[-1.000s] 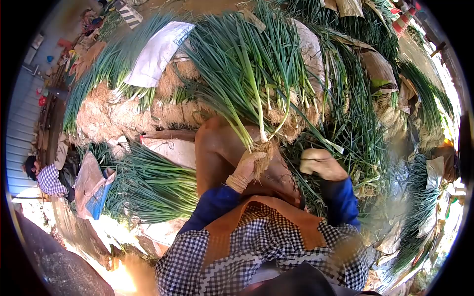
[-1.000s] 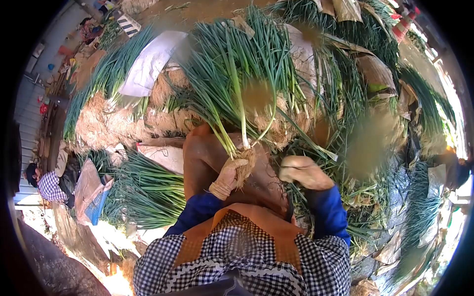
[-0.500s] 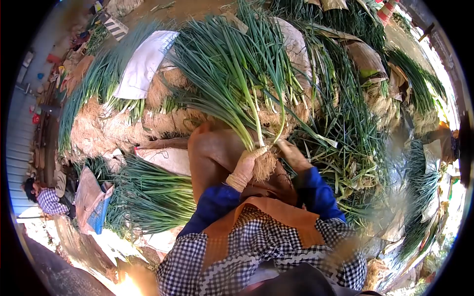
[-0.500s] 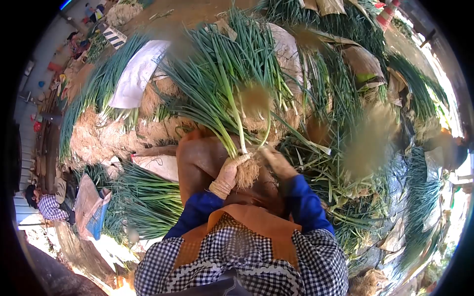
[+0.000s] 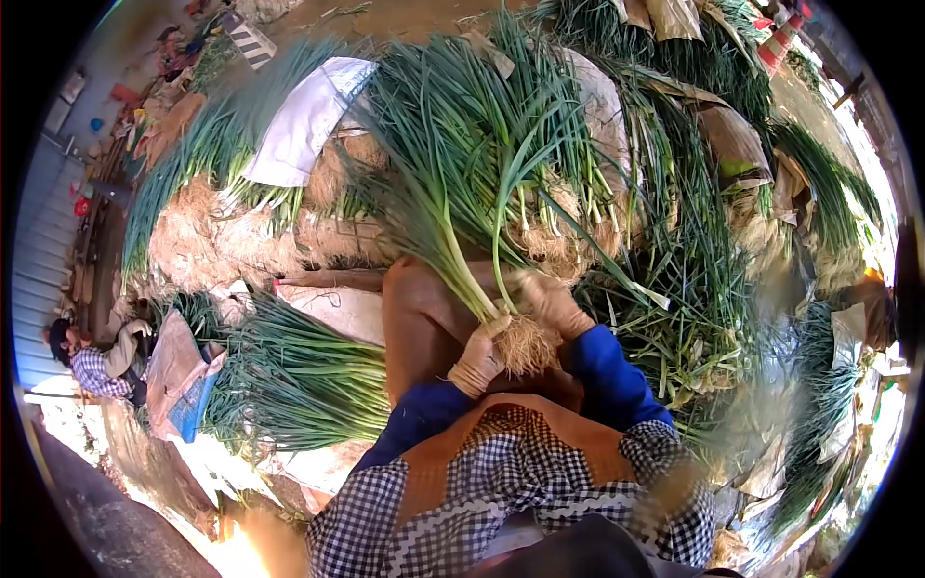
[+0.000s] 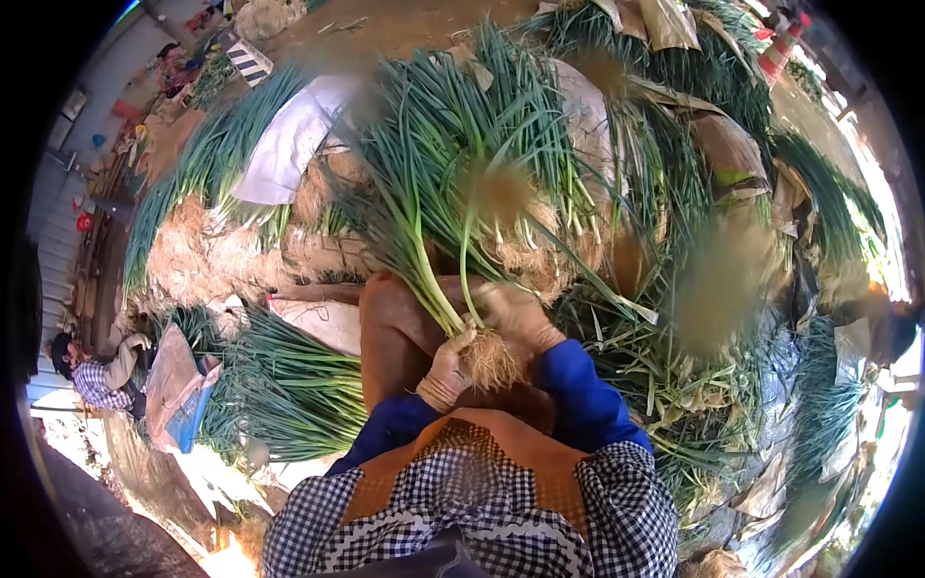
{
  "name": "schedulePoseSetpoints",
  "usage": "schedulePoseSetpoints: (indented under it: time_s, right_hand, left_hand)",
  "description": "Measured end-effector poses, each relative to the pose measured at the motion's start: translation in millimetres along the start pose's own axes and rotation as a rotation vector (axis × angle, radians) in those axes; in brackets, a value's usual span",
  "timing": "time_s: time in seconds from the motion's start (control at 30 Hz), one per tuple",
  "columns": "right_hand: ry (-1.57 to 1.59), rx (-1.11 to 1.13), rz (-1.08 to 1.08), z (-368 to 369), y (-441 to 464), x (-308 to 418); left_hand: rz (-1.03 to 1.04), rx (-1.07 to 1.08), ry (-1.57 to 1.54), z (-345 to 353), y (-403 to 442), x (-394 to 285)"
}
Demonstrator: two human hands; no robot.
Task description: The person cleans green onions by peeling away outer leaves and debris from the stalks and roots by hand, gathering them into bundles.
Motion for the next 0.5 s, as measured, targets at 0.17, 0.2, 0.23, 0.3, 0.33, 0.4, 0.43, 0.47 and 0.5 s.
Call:
schedulePoseSetpoints:
  time_s: [0.17,0.2,0.23,0.3,0.33,0.4,0.43,0.47,0.5]
  right_hand:
    - [-0.862,0.411,0.327,-7.1,-8.6,-90.6]
    - [-0.865,0.411,0.322,-5.0,-5.5,-102.8]
    - [-0.876,0.527,0.403,1.9,-4.2,-122.3]
    - [-0.886,0.631,0.472,4.7,1.4,-135.6]
    - [-0.623,0.356,0.152,-0.1,20.5,-113.9]
    - [0.209,-0.163,0.220,-27.4,27.4,-54.2]
    - [0.417,-0.045,0.387,-36.7,23.4,-59.4]
    - [0.536,-0.133,0.374,-54.2,36.3,-21.0]
    - [0.643,-0.236,0.357,-74.1,42.0,14.3]
  left_hand:
    - [-0.061,0.339,-0.130,20.3,-22.7,-21.9]
    - [-0.011,0.320,-0.113,32.5,-30.6,-30.0]
    - [0.041,0.302,-0.093,45.2,-38.7,-40.1]
    - [0.113,0.397,-0.022,68.2,-55.2,-67.5]
    - [0.174,0.512,0.027,79.4,-66.8,-87.0]
    - [0.237,0.628,0.062,91.9,-84.6,-112.4]
    - [0.386,0.665,0.093,96.5,-96.5,-130.0]
    - [0.448,0.691,0.106,98.1,-93.5,-132.4]
    - [0.509,0.717,0.116,99.4,-89.8,-135.1]
Point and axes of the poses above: each hand's wrist, its own y-axis towards the middle knuckle, its own z-axis out of the palm, x = y × z, the point moved 7 cm from there along y, towards the middle knuckle, and after that the axes turned 14 degrees about -z, right-handed, at the moved point
